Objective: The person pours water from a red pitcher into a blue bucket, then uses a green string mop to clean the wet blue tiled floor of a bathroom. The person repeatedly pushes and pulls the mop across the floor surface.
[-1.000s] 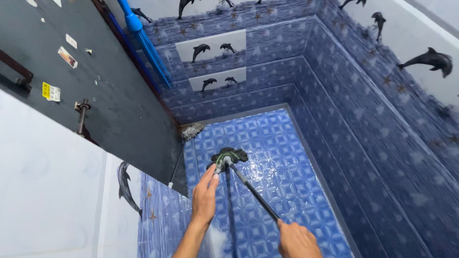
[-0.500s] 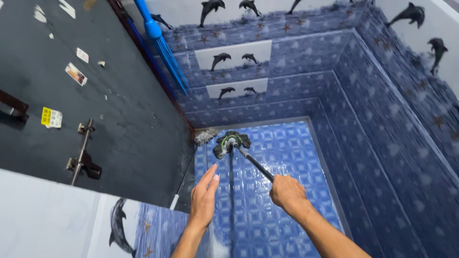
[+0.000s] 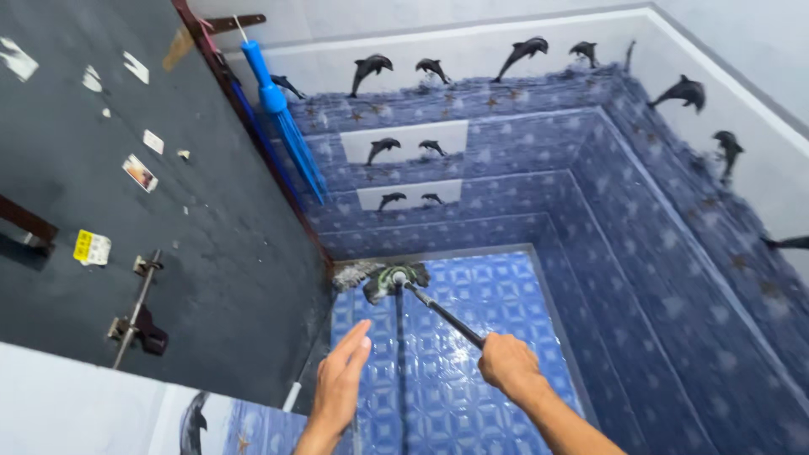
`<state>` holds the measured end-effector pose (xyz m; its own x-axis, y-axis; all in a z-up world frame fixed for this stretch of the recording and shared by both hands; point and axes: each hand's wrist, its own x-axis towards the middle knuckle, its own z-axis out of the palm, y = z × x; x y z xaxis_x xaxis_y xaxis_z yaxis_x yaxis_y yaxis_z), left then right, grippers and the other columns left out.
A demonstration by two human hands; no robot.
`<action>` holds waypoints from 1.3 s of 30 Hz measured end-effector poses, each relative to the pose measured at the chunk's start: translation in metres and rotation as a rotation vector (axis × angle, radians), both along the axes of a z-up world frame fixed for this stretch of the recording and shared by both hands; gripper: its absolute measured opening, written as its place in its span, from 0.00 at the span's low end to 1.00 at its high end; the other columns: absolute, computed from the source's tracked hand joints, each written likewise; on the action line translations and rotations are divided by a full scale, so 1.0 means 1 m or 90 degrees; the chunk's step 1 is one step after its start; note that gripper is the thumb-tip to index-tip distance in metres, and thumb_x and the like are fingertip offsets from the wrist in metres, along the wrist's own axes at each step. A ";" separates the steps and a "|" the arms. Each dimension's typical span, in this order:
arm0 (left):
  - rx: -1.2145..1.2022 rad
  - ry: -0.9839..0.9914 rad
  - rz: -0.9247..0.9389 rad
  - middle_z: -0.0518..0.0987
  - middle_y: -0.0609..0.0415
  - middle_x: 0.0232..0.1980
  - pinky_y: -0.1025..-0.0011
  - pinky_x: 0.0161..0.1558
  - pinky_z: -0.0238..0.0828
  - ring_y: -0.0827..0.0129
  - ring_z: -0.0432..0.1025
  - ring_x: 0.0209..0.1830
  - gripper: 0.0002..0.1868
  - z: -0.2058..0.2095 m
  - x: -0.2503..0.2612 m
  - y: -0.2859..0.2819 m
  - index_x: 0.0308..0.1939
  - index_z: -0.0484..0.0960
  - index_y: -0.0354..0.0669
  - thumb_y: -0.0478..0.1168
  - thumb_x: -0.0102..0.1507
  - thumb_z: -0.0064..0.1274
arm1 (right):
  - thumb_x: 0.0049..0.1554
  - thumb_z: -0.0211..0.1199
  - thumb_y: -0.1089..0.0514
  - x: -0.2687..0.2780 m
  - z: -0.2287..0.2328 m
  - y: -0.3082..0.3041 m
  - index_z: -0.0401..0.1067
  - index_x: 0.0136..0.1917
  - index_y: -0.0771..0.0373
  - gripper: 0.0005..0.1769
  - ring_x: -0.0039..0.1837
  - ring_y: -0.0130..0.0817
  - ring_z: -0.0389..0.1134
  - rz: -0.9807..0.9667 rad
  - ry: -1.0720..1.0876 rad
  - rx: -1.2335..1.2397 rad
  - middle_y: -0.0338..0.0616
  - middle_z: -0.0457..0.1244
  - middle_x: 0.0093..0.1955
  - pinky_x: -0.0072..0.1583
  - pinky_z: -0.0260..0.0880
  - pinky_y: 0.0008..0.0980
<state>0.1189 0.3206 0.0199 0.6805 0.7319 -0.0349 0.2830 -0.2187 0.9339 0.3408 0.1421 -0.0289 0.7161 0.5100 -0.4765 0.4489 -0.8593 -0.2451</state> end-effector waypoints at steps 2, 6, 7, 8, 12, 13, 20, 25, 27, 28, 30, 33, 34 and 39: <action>0.005 -0.004 0.002 0.76 0.46 0.71 0.69 0.71 0.57 0.61 0.67 0.74 0.28 -0.005 -0.001 -0.001 0.64 0.78 0.36 0.50 0.67 0.44 | 0.56 0.58 0.57 -0.007 0.015 -0.029 0.79 0.58 0.55 0.18 0.60 0.55 0.72 -0.028 0.015 -0.006 0.56 0.71 0.54 0.61 0.73 0.52; -0.033 -0.008 -0.027 0.76 0.47 0.71 0.69 0.71 0.57 0.61 0.66 0.74 0.28 -0.010 -0.013 -0.018 0.65 0.78 0.37 0.50 0.66 0.46 | 0.60 0.52 0.54 -0.051 0.054 -0.076 0.77 0.60 0.48 0.18 0.61 0.54 0.71 -0.075 0.040 -0.058 0.53 0.71 0.55 0.63 0.72 0.52; -0.042 -0.017 -0.041 0.76 0.47 0.71 0.69 0.71 0.56 0.62 0.66 0.75 0.28 -0.010 -0.016 -0.022 0.64 0.78 0.37 0.50 0.66 0.45 | 0.62 0.51 0.53 -0.063 0.064 -0.086 0.77 0.61 0.48 0.18 0.61 0.53 0.72 -0.097 0.060 -0.074 0.52 0.71 0.55 0.63 0.72 0.51; -0.053 -0.028 -0.058 0.76 0.47 0.71 0.69 0.71 0.56 0.62 0.66 0.75 0.27 -0.010 -0.016 -0.027 0.64 0.78 0.36 0.50 0.66 0.45 | 0.63 0.49 0.51 -0.070 0.072 -0.095 0.77 0.61 0.47 0.19 0.61 0.52 0.73 -0.121 0.078 -0.091 0.52 0.72 0.55 0.63 0.73 0.50; -0.069 -0.031 -0.095 0.77 0.48 0.70 0.70 0.71 0.57 0.62 0.67 0.74 0.27 -0.007 -0.020 -0.041 0.64 0.79 0.36 0.49 0.66 0.47 | 0.58 0.53 0.57 -0.097 0.074 -0.144 0.78 0.62 0.48 0.21 0.63 0.51 0.70 -0.117 0.065 -0.044 0.52 0.70 0.56 0.65 0.71 0.48; -0.069 -0.035 -0.104 0.77 0.48 0.70 0.70 0.71 0.57 0.62 0.67 0.74 0.27 -0.006 -0.019 -0.044 0.64 0.79 0.36 0.49 0.66 0.47 | 0.57 0.53 0.58 -0.098 0.066 -0.158 0.77 0.63 0.49 0.22 0.63 0.51 0.71 -0.108 0.065 -0.029 0.52 0.70 0.56 0.65 0.71 0.46; -0.082 -0.020 -0.127 0.77 0.48 0.70 0.71 0.70 0.57 0.63 0.67 0.74 0.26 0.000 -0.025 -0.061 0.63 0.78 0.36 0.49 0.66 0.46 | 0.48 0.62 0.57 -0.147 -0.069 -0.211 0.78 0.57 0.46 0.22 0.50 0.47 0.75 -0.101 -0.142 0.078 0.50 0.71 0.45 0.54 0.74 0.49; -0.062 -0.032 -0.123 0.76 0.48 0.71 0.70 0.70 0.58 0.62 0.67 0.74 0.26 0.000 -0.026 -0.066 0.63 0.78 0.35 0.48 0.66 0.46 | 0.48 0.62 0.59 -0.148 -0.078 -0.184 0.77 0.55 0.50 0.19 0.51 0.51 0.73 -0.137 0.011 -0.027 0.53 0.70 0.45 0.55 0.73 0.52; -0.062 -0.030 -0.113 0.76 0.48 0.71 0.70 0.70 0.58 0.62 0.67 0.74 0.27 0.001 -0.025 -0.063 0.63 0.78 0.35 0.48 0.66 0.46 | 0.49 0.62 0.59 -0.147 -0.093 -0.170 0.76 0.54 0.52 0.18 0.51 0.53 0.73 -0.129 0.015 -0.032 0.55 0.69 0.45 0.55 0.73 0.53; -0.058 -0.029 -0.110 0.76 0.47 0.71 0.70 0.70 0.57 0.62 0.67 0.74 0.26 0.001 -0.024 -0.062 0.64 0.78 0.35 0.48 0.66 0.46 | 0.49 0.62 0.60 -0.144 -0.085 -0.163 0.76 0.54 0.53 0.18 0.51 0.54 0.72 -0.120 0.012 -0.027 0.55 0.69 0.45 0.55 0.73 0.54; -0.053 -0.023 -0.103 0.76 0.47 0.71 0.70 0.70 0.57 0.62 0.67 0.74 0.27 0.003 -0.022 -0.060 0.64 0.78 0.36 0.48 0.66 0.46 | 0.49 0.62 0.60 -0.131 -0.064 -0.144 0.75 0.54 0.55 0.17 0.52 0.56 0.72 -0.093 -0.009 -0.012 0.57 0.69 0.45 0.55 0.72 0.55; -0.043 -0.014 -0.088 0.76 0.48 0.71 0.70 0.70 0.58 0.62 0.67 0.74 0.27 0.007 -0.015 -0.049 0.64 0.78 0.37 0.48 0.66 0.46 | 0.50 0.62 0.61 -0.113 -0.028 -0.117 0.75 0.53 0.57 0.15 0.52 0.58 0.71 -0.040 -0.067 0.057 0.59 0.68 0.45 0.55 0.72 0.57; -0.041 -0.014 -0.084 0.76 0.47 0.71 0.70 0.70 0.58 0.62 0.67 0.74 0.26 0.008 -0.013 -0.046 0.64 0.78 0.36 0.48 0.66 0.46 | 0.50 0.62 0.62 -0.106 -0.016 -0.111 0.74 0.52 0.58 0.15 0.53 0.59 0.71 -0.018 -0.087 0.082 0.59 0.68 0.45 0.55 0.71 0.58; -0.026 -0.006 -0.056 0.75 0.47 0.72 0.69 0.71 0.57 0.62 0.66 0.75 0.27 0.004 0.008 -0.027 0.65 0.78 0.37 0.47 0.66 0.45 | 0.51 0.62 0.62 -0.048 0.026 -0.056 0.74 0.42 0.68 0.07 0.51 0.61 0.71 0.030 -0.149 0.142 0.61 0.69 0.43 0.54 0.72 0.55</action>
<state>0.1274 0.2935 0.0237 0.7430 0.6669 -0.0561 0.2551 -0.2048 0.9450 0.2930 0.0864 -0.0027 0.7661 0.6183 -0.1755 0.5530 -0.7732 -0.3103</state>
